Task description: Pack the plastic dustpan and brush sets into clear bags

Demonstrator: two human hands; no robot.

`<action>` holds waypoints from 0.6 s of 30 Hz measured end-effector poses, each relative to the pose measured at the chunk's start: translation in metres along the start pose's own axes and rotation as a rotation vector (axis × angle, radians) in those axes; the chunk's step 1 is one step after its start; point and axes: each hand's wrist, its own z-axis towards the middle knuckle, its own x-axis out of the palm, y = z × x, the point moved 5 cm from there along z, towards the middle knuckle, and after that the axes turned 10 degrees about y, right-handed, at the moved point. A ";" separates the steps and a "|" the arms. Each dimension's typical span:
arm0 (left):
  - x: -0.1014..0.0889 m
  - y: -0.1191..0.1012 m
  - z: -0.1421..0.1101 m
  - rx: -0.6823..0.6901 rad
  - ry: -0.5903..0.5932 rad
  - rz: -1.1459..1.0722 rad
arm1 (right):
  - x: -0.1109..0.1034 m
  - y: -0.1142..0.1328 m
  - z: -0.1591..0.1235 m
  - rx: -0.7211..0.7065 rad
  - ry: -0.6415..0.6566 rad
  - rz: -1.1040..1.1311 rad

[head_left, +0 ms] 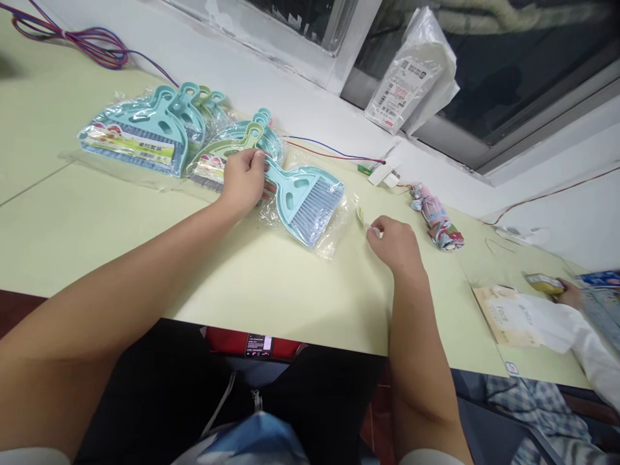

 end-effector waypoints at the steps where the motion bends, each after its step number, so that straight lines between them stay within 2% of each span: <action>1: 0.000 0.000 0.000 -0.001 0.000 -0.006 | -0.006 0.001 -0.001 -0.021 -0.102 0.032; 4: 0.001 0.000 0.000 -0.019 -0.008 -0.026 | -0.021 0.005 -0.006 -0.102 -0.381 0.114; 7: 0.004 -0.002 -0.004 -0.076 -0.007 -0.033 | -0.031 0.010 -0.013 -0.127 -0.545 0.141; 11: 0.010 -0.002 -0.010 -0.160 0.022 -0.042 | -0.039 0.014 -0.023 -0.106 -0.667 0.142; 18: 0.013 0.003 -0.011 -0.180 0.055 -0.042 | -0.039 0.005 -0.029 -0.033 -0.800 0.188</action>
